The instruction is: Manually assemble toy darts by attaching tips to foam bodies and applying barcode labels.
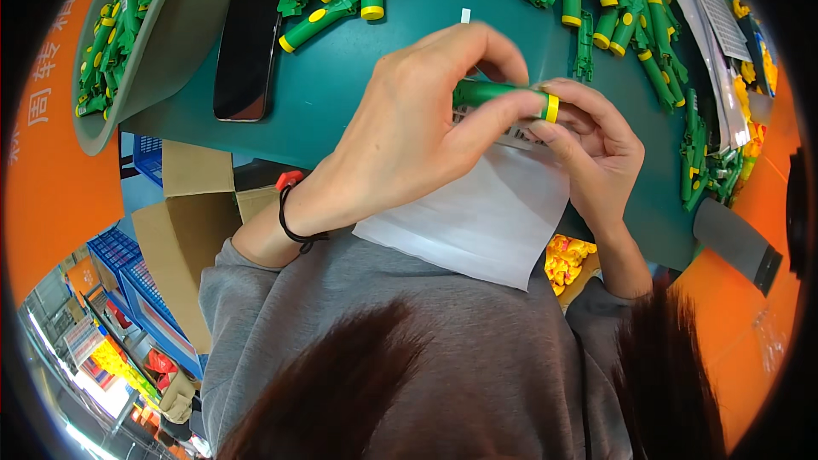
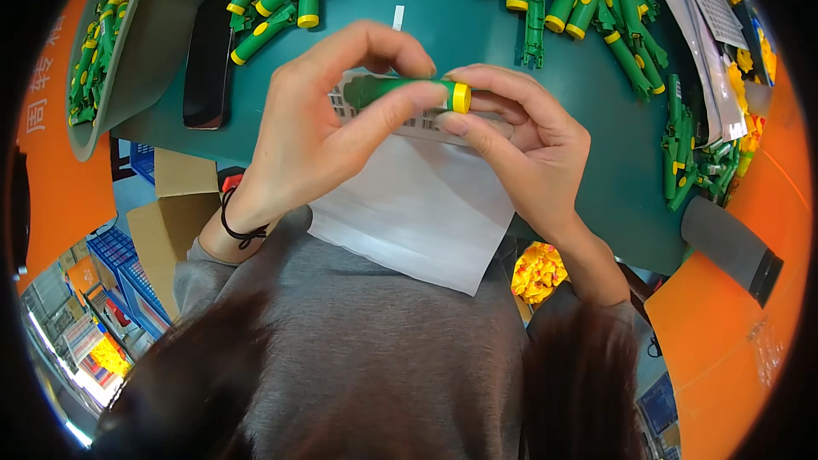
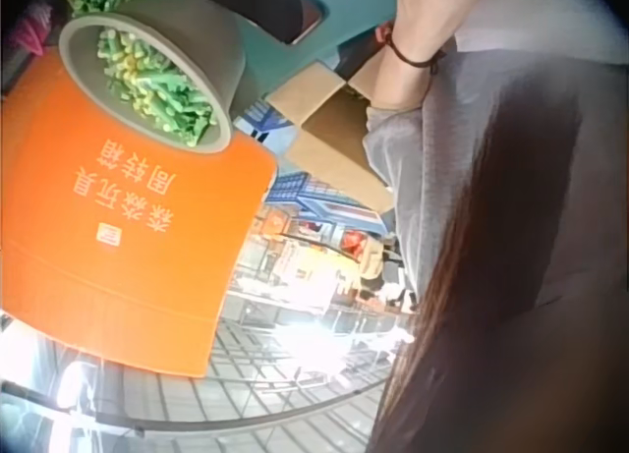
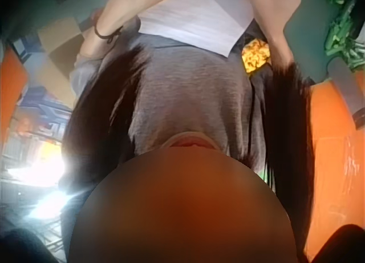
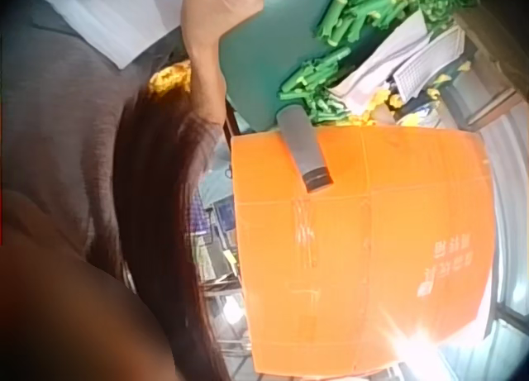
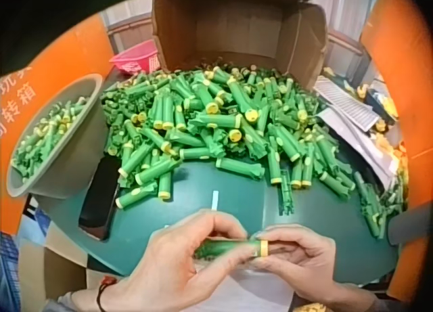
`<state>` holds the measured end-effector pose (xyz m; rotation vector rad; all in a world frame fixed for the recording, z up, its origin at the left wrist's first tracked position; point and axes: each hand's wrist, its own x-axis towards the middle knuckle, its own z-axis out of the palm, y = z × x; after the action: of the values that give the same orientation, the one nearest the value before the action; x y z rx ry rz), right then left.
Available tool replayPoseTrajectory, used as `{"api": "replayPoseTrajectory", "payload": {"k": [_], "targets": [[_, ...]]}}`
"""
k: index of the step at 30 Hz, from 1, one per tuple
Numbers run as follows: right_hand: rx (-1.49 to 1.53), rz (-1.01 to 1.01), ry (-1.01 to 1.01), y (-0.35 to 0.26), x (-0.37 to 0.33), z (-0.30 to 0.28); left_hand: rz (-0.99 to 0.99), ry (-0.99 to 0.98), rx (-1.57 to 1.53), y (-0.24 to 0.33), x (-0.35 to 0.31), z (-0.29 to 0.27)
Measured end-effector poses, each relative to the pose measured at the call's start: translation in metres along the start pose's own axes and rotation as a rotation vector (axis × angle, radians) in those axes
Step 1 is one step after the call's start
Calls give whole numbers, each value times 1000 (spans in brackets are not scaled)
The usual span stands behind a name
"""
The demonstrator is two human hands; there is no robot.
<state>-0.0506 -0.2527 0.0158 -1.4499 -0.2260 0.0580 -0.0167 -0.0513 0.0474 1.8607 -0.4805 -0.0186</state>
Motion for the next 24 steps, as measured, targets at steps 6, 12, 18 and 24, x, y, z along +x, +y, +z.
{"api": "replayPoseTrajectory", "payload": {"k": [6, 12, 18, 24], "targets": [[-5, -49, -57, -2, 1, 2, -247, -210, -96, 8, 2, -10], [-11, 32, 69, -7, -1, 15, -179, -104, -51, 10, 2, -22], [-1018, -411, -91, -3, 14, 11, 106, 1017, 515, -1, 2, -173], [-1030, -275, -65, 7, 19, 10, 731, 406, 816, -43, 3, -132]]}}
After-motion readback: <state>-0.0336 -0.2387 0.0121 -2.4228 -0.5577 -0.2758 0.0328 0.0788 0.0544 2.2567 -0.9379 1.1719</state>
